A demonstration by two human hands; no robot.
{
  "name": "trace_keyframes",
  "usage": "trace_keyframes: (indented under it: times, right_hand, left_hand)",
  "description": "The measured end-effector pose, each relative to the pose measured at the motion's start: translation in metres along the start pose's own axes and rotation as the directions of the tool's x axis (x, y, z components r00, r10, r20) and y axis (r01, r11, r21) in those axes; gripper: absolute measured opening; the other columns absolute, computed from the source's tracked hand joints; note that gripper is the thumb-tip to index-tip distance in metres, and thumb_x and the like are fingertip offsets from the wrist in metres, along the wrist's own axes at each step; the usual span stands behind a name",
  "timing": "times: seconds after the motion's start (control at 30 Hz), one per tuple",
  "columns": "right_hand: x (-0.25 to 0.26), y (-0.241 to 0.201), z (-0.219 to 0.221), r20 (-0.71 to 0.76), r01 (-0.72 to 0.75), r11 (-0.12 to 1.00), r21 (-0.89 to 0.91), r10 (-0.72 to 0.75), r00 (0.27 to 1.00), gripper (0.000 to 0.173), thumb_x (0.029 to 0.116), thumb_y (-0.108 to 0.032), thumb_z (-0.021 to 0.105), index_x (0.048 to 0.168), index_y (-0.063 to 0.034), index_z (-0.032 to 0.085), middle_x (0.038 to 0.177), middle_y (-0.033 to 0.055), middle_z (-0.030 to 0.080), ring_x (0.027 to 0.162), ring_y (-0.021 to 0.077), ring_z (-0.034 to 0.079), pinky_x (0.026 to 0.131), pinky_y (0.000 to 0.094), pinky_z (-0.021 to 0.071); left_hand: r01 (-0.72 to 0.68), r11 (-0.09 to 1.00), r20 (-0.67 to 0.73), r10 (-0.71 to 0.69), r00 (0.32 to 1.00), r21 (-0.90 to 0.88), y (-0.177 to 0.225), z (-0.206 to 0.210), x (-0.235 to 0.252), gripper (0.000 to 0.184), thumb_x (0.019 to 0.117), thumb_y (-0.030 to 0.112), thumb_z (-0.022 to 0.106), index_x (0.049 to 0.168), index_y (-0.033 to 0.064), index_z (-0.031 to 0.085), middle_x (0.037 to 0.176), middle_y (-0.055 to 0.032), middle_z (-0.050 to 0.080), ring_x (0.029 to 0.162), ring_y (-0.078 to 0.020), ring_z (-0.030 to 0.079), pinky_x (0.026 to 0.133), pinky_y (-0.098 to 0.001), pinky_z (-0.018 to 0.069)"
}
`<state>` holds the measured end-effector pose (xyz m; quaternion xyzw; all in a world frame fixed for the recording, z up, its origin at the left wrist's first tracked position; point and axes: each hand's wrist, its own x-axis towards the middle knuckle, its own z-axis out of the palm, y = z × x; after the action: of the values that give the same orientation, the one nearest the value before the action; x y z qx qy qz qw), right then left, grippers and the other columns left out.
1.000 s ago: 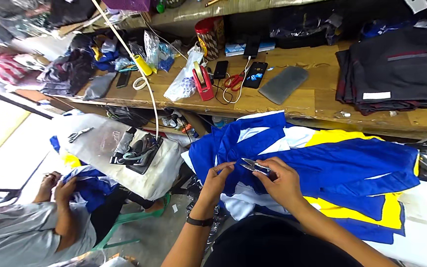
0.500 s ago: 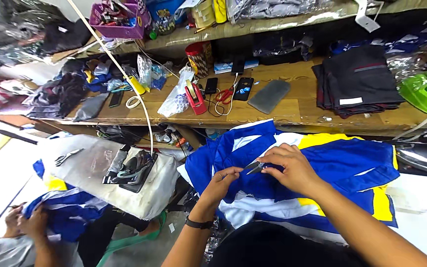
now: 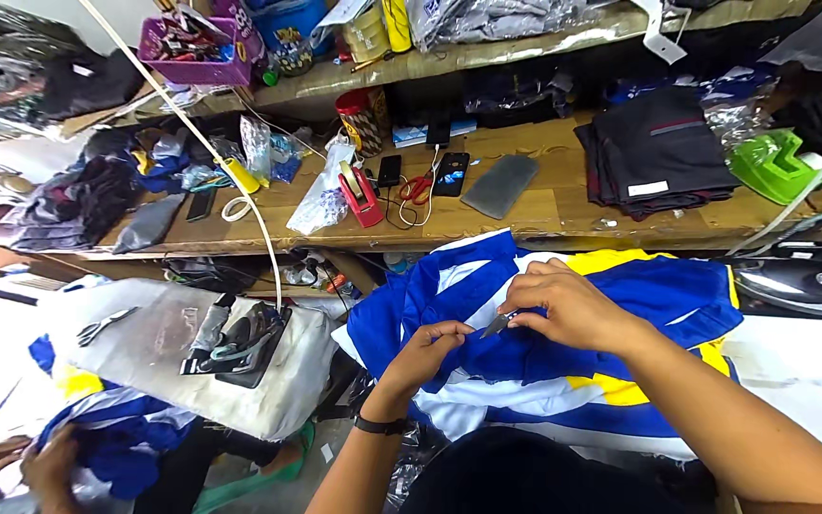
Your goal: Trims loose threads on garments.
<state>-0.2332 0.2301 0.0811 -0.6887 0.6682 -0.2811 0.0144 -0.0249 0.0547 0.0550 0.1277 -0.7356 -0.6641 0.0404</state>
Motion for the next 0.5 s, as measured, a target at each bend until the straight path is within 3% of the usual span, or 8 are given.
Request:
trace_keyframes:
  times: [0.1, 0.17, 0.23, 0.3, 0.4, 0.43, 0.5]
  right_hand:
    - [-0.007, 0.005, 0.004, -0.002, -0.121, 0.972, 0.203, 0.124, 0.992, 0.019, 0.0935, -0.027, 0.070, 0.105, -0.0135, 0.078, 0.100, -0.0005, 0.073, 0.092, 0.0143, 0.065, 0.083, 0.0399, 0.0508]
    - [-0.014, 0.011, 0.007, 0.097, -0.286, 0.853, 0.437, 0.271, 0.957, 0.035, 0.0945, -0.033, 0.070, 0.119, -0.0087, 0.063, 0.101, 0.0003, 0.064, 0.088, 0.0070, 0.061, 0.080, 0.0291, 0.0535]
    - [-0.021, 0.023, 0.016, 0.217, -0.394, 0.710, 0.584, 0.332, 0.918, 0.050, 0.0901, -0.030, 0.075, 0.131, -0.0093, 0.054, 0.081, -0.0070, 0.050, 0.067, -0.0011, 0.045, 0.063, 0.0179, 0.0400]
    - [-0.029, 0.040, 0.022, 0.382, -0.509, 0.591, 0.625, 0.338, 0.860, 0.050, 0.0913, -0.015, 0.068, 0.139, -0.0077, 0.054, 0.075, -0.0063, 0.050, 0.058, -0.0008, 0.041, 0.057, 0.0175, 0.0378]
    - [-0.044, 0.071, 0.017, 0.559, -0.684, 0.462, 0.565, 0.396, 0.729, 0.028, 0.0972, -0.006, 0.059, 0.125, -0.0024, 0.057, 0.063, -0.0060, 0.054, 0.048, 0.0007, 0.049, 0.050, 0.0183, 0.0439]
    - [-0.051, 0.080, 0.011, 0.558, -0.722, 0.454, 0.522, 0.459, 0.691, 0.021, 0.1001, -0.008, 0.059, 0.119, -0.0002, 0.058, 0.062, -0.0048, 0.056, 0.049, 0.0017, 0.051, 0.052, 0.0197, 0.0463]
    - [-0.062, 0.094, -0.003, 0.454, -0.763, 0.459, 0.455, 0.618, 0.642, 0.018, 0.1024, -0.013, 0.061, 0.112, 0.0025, 0.061, 0.069, -0.0010, 0.063, 0.057, 0.0034, 0.058, 0.063, 0.0239, 0.0523]
  left_hand:
    - [-0.039, 0.999, 0.045, 0.038, 0.998, 0.030, -0.001, -0.004, 0.001, 0.014, 0.0979, 0.011, 0.060, 0.101, 0.0050, 0.072, 0.097, 0.0073, 0.069, 0.094, 0.0019, 0.062, 0.090, -0.0230, 0.0512]
    - [-0.112, 0.986, 0.088, 0.102, 0.991, 0.120, 0.000, -0.012, 0.004, 0.015, 0.0913, 0.013, 0.071, 0.102, 0.0035, 0.071, 0.095, 0.0057, 0.068, 0.091, 0.0007, 0.061, 0.086, -0.0215, 0.0505]
    - [-0.195, 0.952, 0.134, 0.167, 0.977, 0.237, 0.007, -0.023, 0.009, 0.018, 0.0912, 0.015, 0.071, 0.102, 0.0010, 0.072, 0.097, 0.0021, 0.068, 0.093, 0.0006, 0.060, 0.085, -0.0196, 0.0492]
    - [-0.261, 0.914, 0.175, 0.215, 0.961, 0.309, 0.024, -0.038, 0.014, 0.018, 0.0935, 0.015, 0.067, 0.102, 0.0001, 0.073, 0.100, 0.0004, 0.068, 0.098, 0.0004, 0.060, 0.088, -0.0197, 0.0489]
    - [-0.287, 0.859, 0.177, 0.232, 0.956, 0.425, 0.057, -0.067, 0.018, 0.017, 0.0944, 0.015, 0.066, 0.102, 0.0030, 0.076, 0.103, 0.0018, 0.071, 0.102, -0.0005, 0.063, 0.095, -0.0231, 0.0513]
    - [-0.259, 0.820, 0.161, 0.204, 0.966, 0.510, 0.067, -0.077, 0.020, 0.017, 0.0946, 0.015, 0.066, 0.102, 0.0044, 0.076, 0.103, 0.0014, 0.071, 0.101, -0.0018, 0.064, 0.094, -0.0254, 0.0528]
    - [-0.112, 0.698, 0.112, 0.045, 0.993, 0.708, 0.083, -0.091, 0.026, 0.019, 0.0981, 0.016, 0.066, 0.109, 0.0052, 0.077, 0.106, -0.0060, 0.075, 0.100, -0.0129, 0.069, 0.094, -0.0410, 0.0537]
